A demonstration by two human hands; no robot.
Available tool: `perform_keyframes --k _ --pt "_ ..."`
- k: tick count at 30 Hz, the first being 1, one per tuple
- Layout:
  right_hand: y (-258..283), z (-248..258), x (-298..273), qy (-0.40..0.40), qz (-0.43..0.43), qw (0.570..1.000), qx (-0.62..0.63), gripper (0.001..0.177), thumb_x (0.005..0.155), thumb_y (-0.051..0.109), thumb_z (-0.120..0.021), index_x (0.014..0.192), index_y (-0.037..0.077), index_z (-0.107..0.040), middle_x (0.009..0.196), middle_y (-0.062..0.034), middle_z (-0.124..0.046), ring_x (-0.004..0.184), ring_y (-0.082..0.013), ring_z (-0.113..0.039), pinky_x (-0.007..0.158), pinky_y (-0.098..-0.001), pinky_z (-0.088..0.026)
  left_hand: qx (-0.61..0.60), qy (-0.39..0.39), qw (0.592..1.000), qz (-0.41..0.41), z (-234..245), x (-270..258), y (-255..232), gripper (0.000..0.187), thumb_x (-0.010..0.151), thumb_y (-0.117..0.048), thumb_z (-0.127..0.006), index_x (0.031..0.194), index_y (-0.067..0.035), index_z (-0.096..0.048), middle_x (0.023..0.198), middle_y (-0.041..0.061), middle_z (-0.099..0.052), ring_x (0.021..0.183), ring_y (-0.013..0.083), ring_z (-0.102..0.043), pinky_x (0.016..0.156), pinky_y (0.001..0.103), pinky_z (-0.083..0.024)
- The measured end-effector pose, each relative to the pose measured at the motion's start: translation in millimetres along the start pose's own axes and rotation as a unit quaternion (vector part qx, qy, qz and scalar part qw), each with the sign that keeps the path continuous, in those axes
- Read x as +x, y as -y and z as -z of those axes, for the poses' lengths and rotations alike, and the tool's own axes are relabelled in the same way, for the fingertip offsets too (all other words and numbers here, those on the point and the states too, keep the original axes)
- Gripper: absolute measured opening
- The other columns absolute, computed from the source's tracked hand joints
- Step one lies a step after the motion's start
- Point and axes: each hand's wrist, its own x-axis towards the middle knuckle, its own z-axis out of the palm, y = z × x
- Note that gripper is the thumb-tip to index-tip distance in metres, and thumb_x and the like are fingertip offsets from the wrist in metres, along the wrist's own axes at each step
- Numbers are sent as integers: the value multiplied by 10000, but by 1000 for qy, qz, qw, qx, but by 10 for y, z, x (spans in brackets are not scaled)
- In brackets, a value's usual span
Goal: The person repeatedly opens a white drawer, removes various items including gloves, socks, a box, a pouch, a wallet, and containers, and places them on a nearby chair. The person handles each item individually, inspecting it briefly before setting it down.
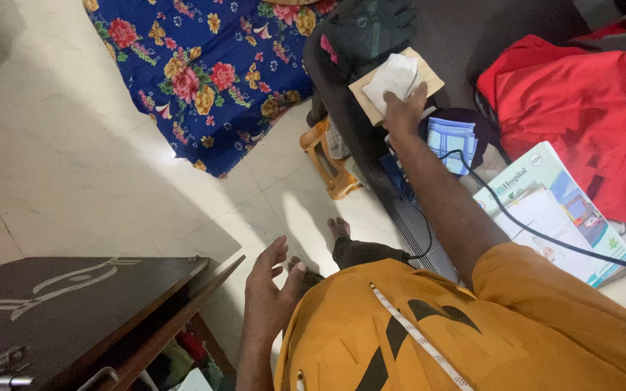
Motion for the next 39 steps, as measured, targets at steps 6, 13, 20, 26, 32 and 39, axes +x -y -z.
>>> perform_keyframes --k 6,13,20,26,32,39 --pt "-80 -78 -95 44 253 850 -460 823 950 348 -723 1504 -118 -331 1617 -395 -205 1525 -505 -143 1262 -544 -192 11 -3 998 -63 96 36 -472 590 883 -235 -733 1426 -99 -545 1344 169 -654 1249 285 -651 989 438 -565" --pt "229 -213 -731 117 281 832 -464 834 917 341 -736 1509 -106 -355 1600 -372 -219 1496 -520 -165 1228 -567 -182 14 -38 999 -27 140 -116 -512 571 893 -251 -733 1416 -109 -553 1316 164 -648 1212 289 -649 966 423 -554" --pt "391 -548 -2386 400 414 757 -311 621 921 201 -753 1457 4 -507 1536 -257 -466 1431 -375 -476 1175 -471 -428 -114 -211 970 -26 146 -567 -268 442 901 -186 -727 1316 -59 -647 1253 156 -711 1136 278 -711 958 398 -576" --pt "325 -639 -3574 704 343 579 -229 365 967 137 -722 1310 31 -655 1276 -137 -699 1198 -234 -689 1035 -364 -556 -124 -325 937 -34 17 -1153 119 430 903 -175 -743 1306 -53 -654 1259 165 -698 1157 295 -696 990 401 -553" --pt "216 -660 -4258 789 305 487 -216 345 968 68 -704 1306 30 -646 1287 -121 -691 1183 -211 -687 1023 -341 -574 -141 -380 914 11 -33 -1842 341 470 899 -207 -714 1349 -88 -645 1250 155 -691 1140 303 -688 990 414 -548" --pt "60 -621 -5286 839 320 396 -191 353 967 48 -692 1315 26 -634 1269 -125 -704 1202 -205 -678 1041 -345 -558 -128 -487 864 10 -135 -2818 809 443 917 -213 -734 1320 -55 -641 1284 173 -691 1182 339 -675 996 439 -552"
